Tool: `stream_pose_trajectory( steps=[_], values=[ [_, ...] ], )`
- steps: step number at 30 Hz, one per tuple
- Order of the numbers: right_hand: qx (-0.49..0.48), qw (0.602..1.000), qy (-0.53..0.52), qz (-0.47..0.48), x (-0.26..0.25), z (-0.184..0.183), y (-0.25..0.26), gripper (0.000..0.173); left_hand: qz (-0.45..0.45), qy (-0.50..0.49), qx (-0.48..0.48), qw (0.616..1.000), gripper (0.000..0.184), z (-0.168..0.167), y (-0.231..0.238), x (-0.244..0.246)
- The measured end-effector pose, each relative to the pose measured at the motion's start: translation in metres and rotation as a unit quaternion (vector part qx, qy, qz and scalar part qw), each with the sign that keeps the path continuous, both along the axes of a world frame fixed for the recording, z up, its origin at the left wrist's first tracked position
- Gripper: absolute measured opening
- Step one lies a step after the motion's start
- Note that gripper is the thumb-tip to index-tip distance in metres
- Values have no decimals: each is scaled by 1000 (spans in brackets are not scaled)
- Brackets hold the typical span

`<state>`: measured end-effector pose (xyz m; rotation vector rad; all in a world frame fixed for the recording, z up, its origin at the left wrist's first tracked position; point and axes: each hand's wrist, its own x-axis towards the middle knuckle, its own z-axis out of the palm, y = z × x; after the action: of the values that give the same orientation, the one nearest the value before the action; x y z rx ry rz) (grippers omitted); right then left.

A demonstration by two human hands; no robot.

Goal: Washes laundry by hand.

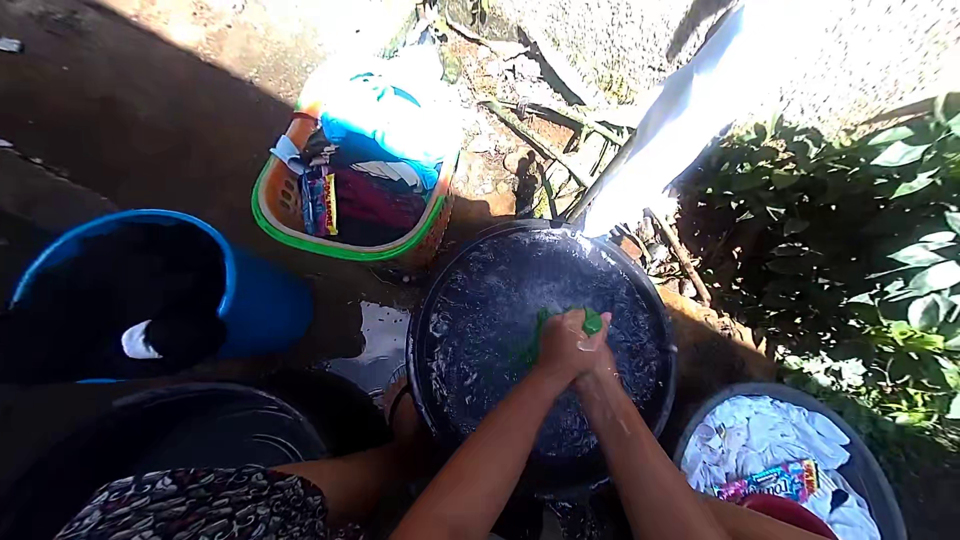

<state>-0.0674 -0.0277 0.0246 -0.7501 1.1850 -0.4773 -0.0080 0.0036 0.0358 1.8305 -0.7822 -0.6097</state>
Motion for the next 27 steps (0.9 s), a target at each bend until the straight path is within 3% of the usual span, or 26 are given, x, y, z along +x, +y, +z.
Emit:
stream_pose_trajectory(
  steps=[2,4,7,9,11,14,16,19,21,23,24,25,27],
  values=[
    [6,999,24,-26,-13,23,-1,32,11,-8,88,996,46,-37,1,38],
    [-27,999,34,-19,-24,31,-20,32,47,-32,130,990,50,-84,11,64],
    [-44,993,105,27,-51,-7,-44,43,113,-7,177,978,63,-120,34,56],
    [-91,971,193,112,-64,-46,-52,46,84,-9,240,967,71,-132,44,45],
    [-123,934,275,193,-76,-82,-46,51,3,-27,358,933,72,-136,55,40],
    [-105,864,404,281,-82,-98,-39,45,-50,66,439,895,61,-118,62,49],
    [-104,850,436,276,-81,-84,-39,42,-16,126,387,914,56,-97,62,59],
    [-264,819,431,273,-77,-33,-40,52,86,223,175,955,57,-44,48,62],
    [-350,773,406,341,-71,6,-29,78,71,291,63,952,49,12,45,46],
    [-339,776,339,409,-61,24,-17,117,15,362,-15,932,42,64,48,29],
    [-326,795,292,420,-59,26,-11,124,-7,412,-62,909,38,85,53,22],
    [-314,819,246,413,-56,29,-5,117,-14,472,-121,873,33,101,58,16],
    [-260,893,146,336,-47,50,5,71,15,577,-236,781,24,116,72,17]
  ],
)
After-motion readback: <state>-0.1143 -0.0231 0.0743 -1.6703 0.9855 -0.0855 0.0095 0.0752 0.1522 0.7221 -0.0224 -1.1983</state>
